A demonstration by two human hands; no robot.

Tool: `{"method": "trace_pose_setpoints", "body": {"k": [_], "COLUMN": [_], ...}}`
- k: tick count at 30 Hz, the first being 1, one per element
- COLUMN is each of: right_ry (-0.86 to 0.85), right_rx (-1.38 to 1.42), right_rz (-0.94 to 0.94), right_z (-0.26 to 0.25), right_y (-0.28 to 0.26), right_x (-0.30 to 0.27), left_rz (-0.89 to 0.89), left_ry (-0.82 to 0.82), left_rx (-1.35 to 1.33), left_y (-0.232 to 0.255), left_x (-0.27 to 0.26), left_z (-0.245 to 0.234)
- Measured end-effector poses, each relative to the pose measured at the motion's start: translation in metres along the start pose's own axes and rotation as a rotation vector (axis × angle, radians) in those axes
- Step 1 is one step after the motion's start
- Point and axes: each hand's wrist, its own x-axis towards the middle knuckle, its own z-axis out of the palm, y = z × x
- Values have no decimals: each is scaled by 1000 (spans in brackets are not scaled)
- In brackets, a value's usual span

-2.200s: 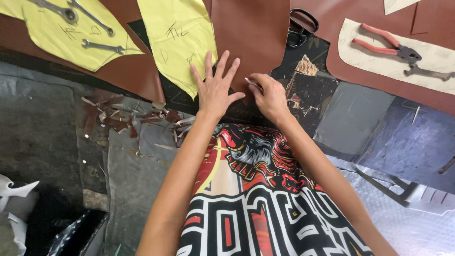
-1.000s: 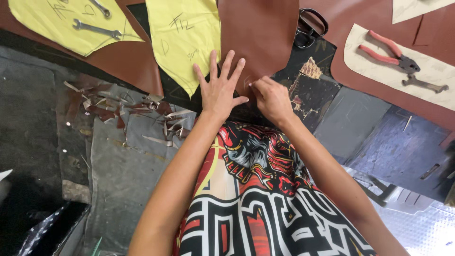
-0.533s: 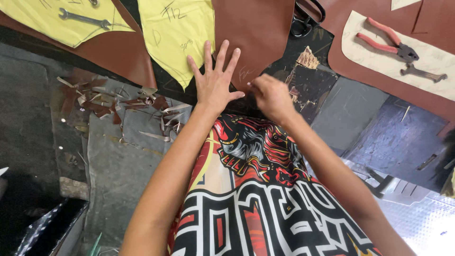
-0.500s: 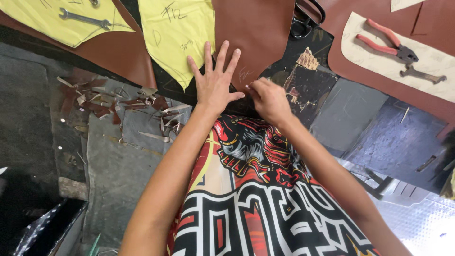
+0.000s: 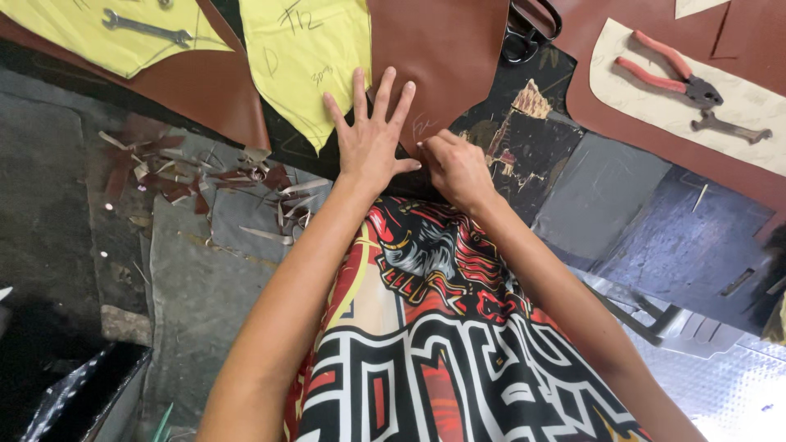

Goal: The person uses a yellow paper pattern to trace and cut shapes from a large sheet of brown leather. They secure the pattern with wrenches, trace the outline with a white marker, and cut the leather with scissors. The process is repeated for multiple pieces, and the cut leather shapes are stacked on the table.

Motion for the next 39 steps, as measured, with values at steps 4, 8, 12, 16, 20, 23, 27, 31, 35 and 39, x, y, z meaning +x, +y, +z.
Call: {"method": "trace_pose_setpoints", "body": {"k": [4,8,12,16,20,23,27,31,35,39], "right_ry": [-19,72,208,364,361,409,467,495,493,491], "right_rx": [-71,6,108,24,-109,49,-160,-105,-75,-58], "right_rz": [40,28,397,259,409,507,427,471,464,474], "right_z": [3,5,-24,-48,-40,-18,-1,-3,-7,-7], "right_y": [-6,-4,17,44,67,75,77,74,75,77], "right_x": [-8,-5,-10,-27,-57,-72,-77,-72,-71,-73], "left_rz": [-10,-9,15,31,79,-158,-657,-728,-709,-665], "left_ry": [10,-6,30,85,473,568,390,198,214,285], "left_rx": [4,-1,-58,-206,-253,-226,-243,-331,-439,-400], "left_y": [-1,0,-1,-4,-22,-62,-118,-125,-124,-136], "left_x": [1,-1,-4,-4,-13,8,54,64,65,63], "left_z": [-3,-3,1,1,13,8,-34,-61,-57,-44]}}
